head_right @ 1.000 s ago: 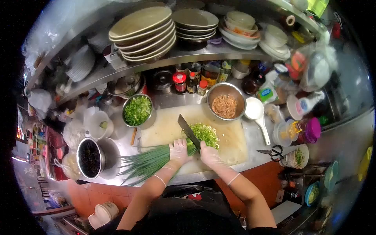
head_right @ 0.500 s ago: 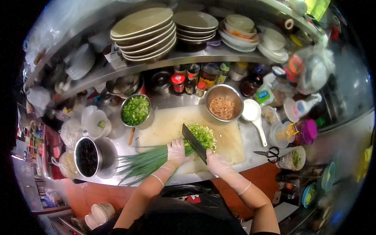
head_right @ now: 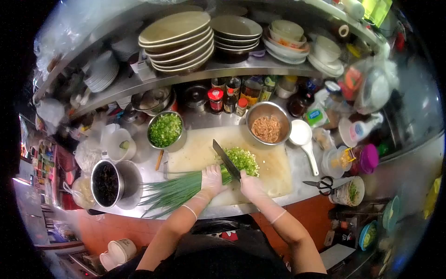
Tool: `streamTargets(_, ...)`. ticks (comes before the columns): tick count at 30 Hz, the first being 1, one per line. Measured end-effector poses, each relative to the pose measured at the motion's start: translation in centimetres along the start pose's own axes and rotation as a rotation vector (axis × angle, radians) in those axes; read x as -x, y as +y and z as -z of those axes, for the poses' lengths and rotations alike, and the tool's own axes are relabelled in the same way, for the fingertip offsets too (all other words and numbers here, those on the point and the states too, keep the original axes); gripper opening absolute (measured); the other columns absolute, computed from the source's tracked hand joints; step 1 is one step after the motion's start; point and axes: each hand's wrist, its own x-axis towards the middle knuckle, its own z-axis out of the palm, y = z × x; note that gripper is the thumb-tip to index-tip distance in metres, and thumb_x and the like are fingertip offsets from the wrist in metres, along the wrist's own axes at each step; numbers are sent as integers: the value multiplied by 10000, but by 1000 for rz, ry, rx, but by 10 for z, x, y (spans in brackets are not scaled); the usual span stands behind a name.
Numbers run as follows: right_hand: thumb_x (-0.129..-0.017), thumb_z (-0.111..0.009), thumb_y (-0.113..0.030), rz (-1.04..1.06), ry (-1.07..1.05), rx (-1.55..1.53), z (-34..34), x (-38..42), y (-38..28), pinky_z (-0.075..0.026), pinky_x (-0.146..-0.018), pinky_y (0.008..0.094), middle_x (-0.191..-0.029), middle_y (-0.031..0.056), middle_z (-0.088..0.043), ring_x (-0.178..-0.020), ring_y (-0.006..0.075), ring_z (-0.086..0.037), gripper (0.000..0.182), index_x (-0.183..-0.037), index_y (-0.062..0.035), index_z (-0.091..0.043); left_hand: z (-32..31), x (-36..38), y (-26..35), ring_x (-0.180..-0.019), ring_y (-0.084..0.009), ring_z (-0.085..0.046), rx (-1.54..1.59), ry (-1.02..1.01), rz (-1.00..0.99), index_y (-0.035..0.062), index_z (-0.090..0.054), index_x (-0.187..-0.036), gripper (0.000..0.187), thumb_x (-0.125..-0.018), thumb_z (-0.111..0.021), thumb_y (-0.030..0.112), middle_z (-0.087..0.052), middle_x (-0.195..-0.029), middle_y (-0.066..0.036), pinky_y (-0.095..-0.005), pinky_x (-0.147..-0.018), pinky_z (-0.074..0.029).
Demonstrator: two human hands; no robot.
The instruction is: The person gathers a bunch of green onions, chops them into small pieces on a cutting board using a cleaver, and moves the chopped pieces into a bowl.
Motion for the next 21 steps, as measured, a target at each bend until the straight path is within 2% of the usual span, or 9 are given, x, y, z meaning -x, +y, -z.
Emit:
streamTargets(3, -838, -494, -150, -40, -46, -16, 27, 26, -6, -472, -619, 501, -667, 235, -595, -649, 408, -601, 212, -981, 1, -456, 6, 0, 1, -1036, -256, -441, 29, -60, 15, -18, -430, -1169, 859, -591, -692, 561, -485, -1068, -126, -399, -878, -337)
streamTargets(6, -833, -509, -151, -35, -89, -16, 53, 43, -14, -471, -639, 500, -683, 241, -595, -674, 412, -600, 223, -981, 5, -450, 3, -1, 0, -1029, -257, -440, 45, -36, 6, -27, -442, -1154, 843, -609, -669, 574, -484, -1069, -130, -392, -875, -337)
streamTargets(13, -830, -473, -113, -36, -204, 39, 50, 36, -10, -474, -677, 495, -728, 250, -605, -725, 416, -606, 214, -1005, 5, -440, 1, -4, 0, -1036, -266, -434, 34, -70, -7, -23, -452, -1135, 817, -616, -662, 572, -479, -1070, -140, -390, -878, -335)
streamTargets(16, -818, -441, -78, -91, -289, 28, 58, 26, -31, -473, -693, 500, -748, 247, -613, -737, 414, -610, 210, -1012, 2, -441, 4, -4, -1, -1045, -273, -428, 33, -105, -17, -22, -443, -1150, 826, -607, -676, 554, -468, -1090, -144, -401, -893, -328)
streamTargets(19, -829, -505, -155, -147, -221, 76, 28, 6, -41, -470, -636, 498, -699, 236, -604, -681, 397, -610, 213, -958, 9, -465, 4, -6, -2, -1044, -279, -428, 4, -89, -39, -25, -432, -1164, 836, -591, -695, 523, -463, -1103, -149, -405, -892, -332)
streamTargets(21, -834, -506, -166, -79, -90, 13, -7, -16, -28, -471, -627, 496, -688, 231, -604, -669, 395, -609, 231, -981, 8, -465, -7, -5, -2, -1030, -278, -437, -2, -54, -43, -32, -430, -1164, 838, -577, -702, 501, -474, -1089, -145, -399, -868, -351)
